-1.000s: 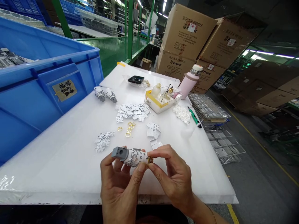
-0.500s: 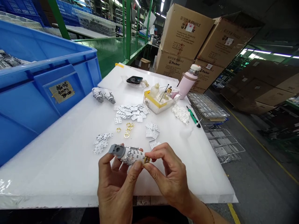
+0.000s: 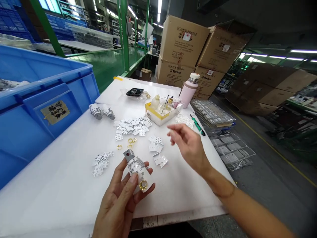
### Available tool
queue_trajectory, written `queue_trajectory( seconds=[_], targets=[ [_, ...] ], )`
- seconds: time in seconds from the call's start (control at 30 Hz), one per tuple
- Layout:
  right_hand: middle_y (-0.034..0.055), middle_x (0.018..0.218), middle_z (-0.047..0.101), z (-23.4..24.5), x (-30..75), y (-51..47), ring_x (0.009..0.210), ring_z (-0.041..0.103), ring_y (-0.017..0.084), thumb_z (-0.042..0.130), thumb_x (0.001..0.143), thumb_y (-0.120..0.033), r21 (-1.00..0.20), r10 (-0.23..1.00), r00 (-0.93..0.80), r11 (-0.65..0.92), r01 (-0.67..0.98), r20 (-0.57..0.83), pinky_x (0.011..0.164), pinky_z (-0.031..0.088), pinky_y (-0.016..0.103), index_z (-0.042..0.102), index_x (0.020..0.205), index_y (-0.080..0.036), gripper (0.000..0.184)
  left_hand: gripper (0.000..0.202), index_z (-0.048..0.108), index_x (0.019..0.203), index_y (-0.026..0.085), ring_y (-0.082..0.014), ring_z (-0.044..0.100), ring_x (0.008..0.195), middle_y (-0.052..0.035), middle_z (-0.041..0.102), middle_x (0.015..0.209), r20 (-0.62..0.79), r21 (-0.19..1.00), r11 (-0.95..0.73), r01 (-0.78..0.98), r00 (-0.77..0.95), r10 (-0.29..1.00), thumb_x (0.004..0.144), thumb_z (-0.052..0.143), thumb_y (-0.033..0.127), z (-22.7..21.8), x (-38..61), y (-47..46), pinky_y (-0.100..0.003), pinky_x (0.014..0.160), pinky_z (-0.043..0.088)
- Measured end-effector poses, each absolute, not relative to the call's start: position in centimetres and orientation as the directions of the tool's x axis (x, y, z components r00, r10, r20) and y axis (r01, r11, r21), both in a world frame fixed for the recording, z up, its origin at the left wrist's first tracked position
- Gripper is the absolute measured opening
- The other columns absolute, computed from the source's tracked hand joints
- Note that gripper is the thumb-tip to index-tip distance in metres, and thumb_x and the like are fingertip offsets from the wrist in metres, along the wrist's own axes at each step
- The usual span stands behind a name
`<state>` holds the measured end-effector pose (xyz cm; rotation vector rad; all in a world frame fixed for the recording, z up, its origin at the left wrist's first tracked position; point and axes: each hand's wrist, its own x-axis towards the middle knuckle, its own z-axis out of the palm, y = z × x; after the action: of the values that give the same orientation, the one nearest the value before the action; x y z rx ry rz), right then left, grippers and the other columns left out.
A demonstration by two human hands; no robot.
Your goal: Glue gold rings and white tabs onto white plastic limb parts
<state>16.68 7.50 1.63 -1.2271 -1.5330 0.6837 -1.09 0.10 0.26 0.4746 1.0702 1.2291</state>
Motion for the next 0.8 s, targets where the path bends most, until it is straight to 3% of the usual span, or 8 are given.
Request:
queue_trajectory(
  seconds=[0.17, 0.23, 0.4, 0.43, 0.53, 0.67, 0.73, 0.8],
  targets=[
    [0.0035, 0.083, 0.060, 2.6, 17.0, 17.1, 0.073, 0.058, 0.016, 0.056, 0.089, -0.033, -0.842, 0.860, 0.263, 0.291, 0.454, 0.438, 0.070, 0.049, 0.031, 0.053, 0.112, -0.014, 0.030, 0.083, 0.031, 0.145, 0.031, -0.0254, 0.066, 0.107, -0.0069, 0.069, 0.121, -0.381, 0.851, 0.337, -0.402, -0.033, 0.924, 0.075, 0.075, 0.043, 0.5, -1.2, 0.3, -0.029, 0.077, 0.061],
    [0.0040, 0.080, 0.059, 2.4, 16.8, 20.0, 0.077, 0.059, 0.019, 0.059, 0.086, -0.030, -0.827, 0.824, 0.341, 0.246, 0.506, 0.453, 0.075, 0.048, 0.034, 0.054, 0.110, -0.012, 0.030, 0.080, 0.034, 0.141, 0.032, -0.0241, 0.067, 0.105, -0.0062, 0.069, 0.120, -0.349, 0.885, 0.316, -0.343, -0.036, 0.937, 0.074, 0.077, 0.039, 0.3, -1.4, 0.3, -0.027, 0.077, 0.060],
    [0.0013, 0.069, 0.059, 1.9, 16.6, 23.2, 0.072, 0.057, 0.020, 0.061, 0.082, -0.023, -0.772, 0.786, 0.374, 0.196, 0.605, 0.493, 0.075, 0.044, 0.035, 0.059, 0.079, -0.016, 0.008, 0.060, 0.047, 0.125, 0.032, -0.0204, 0.068, 0.102, -0.0030, 0.072, 0.113, -0.217, 0.955, 0.188, -0.232, -0.110, 0.970, 0.074, 0.078, 0.036, -0.5, -1.7, 0.0, -0.024, 0.082, 0.057],
    [0.0006, 0.067, 0.058, 2.0, 16.6, 23.3, 0.069, 0.056, 0.019, 0.060, 0.081, -0.022, -0.755, 0.782, 0.359, 0.207, 0.622, 0.510, 0.074, 0.044, 0.034, 0.057, 0.072, -0.018, 0.011, 0.060, 0.048, 0.124, 0.032, -0.0203, 0.067, 0.103, -0.0025, 0.073, 0.112, -0.187, 0.962, 0.155, -0.223, -0.131, 0.974, 0.073, 0.079, 0.035, -0.7, -1.7, -0.1, -0.024, 0.081, 0.057],
    [-0.0002, 0.065, 0.056, 2.5, 16.7, 23.0, 0.067, 0.054, 0.017, 0.058, 0.082, -0.019, -0.695, 0.747, 0.306, 0.278, 0.663, 0.590, 0.073, 0.043, 0.033, 0.053, 0.064, -0.019, 0.019, 0.058, 0.050, 0.123, 0.032, -0.0203, 0.067, 0.104, -0.0017, 0.072, 0.111, -0.103, 0.980, 0.066, -0.186, -0.198, 0.975, 0.072, 0.079, 0.033, -1.3, -1.6, -0.3, -0.025, 0.079, 0.059],
    [0.0024, 0.081, 0.055, 4.4, 16.4, 20.7, 0.074, 0.053, 0.016, 0.052, 0.090, -0.023, -0.610, 0.635, 0.273, 0.401, 0.683, 0.723, 0.072, 0.044, 0.030, 0.051, 0.074, -0.020, 0.016, 0.062, 0.050, 0.128, 0.032, -0.0221, 0.068, 0.103, -0.0037, 0.071, 0.113, -0.013, 0.997, -0.003, -0.074, -0.220, 0.976, 0.073, 0.078, 0.033, -1.8, -1.8, -0.5, -0.031, 0.080, 0.060],
    [0.0018, 0.081, 0.053, 5.4, 16.0, 18.3, 0.072, 0.053, 0.014, 0.049, 0.094, -0.028, -0.587, 0.581, 0.255, 0.502, 0.636, 0.773, 0.066, 0.045, 0.028, 0.048, 0.078, -0.022, 0.017, 0.065, 0.050, 0.132, 0.033, -0.0242, 0.066, 0.105, -0.0047, 0.070, 0.114, -0.003, 1.000, 0.006, 0.011, -0.232, 0.973, 0.073, 0.078, 0.035, -1.6, -1.9, -0.5, -0.035, 0.084, 0.059],
    [0.0005, 0.078, 0.053, 6.2, 15.3, 15.0, 0.061, 0.050, 0.012, 0.048, 0.096, -0.030, -0.601, 0.577, 0.217, 0.640, 0.480, 0.787, 0.053, 0.043, 0.026, 0.047, 0.079, -0.023, 0.018, 0.065, 0.053, 0.131, 0.035, -0.0261, 0.066, 0.105, -0.0044, 0.069, 0.115, 0.000, 0.996, 0.024, 0.091, -0.255, 0.967, 0.071, 0.078, 0.037, -1.4, -2.0, -0.3, -0.037, 0.086, 0.059]
  ],
)
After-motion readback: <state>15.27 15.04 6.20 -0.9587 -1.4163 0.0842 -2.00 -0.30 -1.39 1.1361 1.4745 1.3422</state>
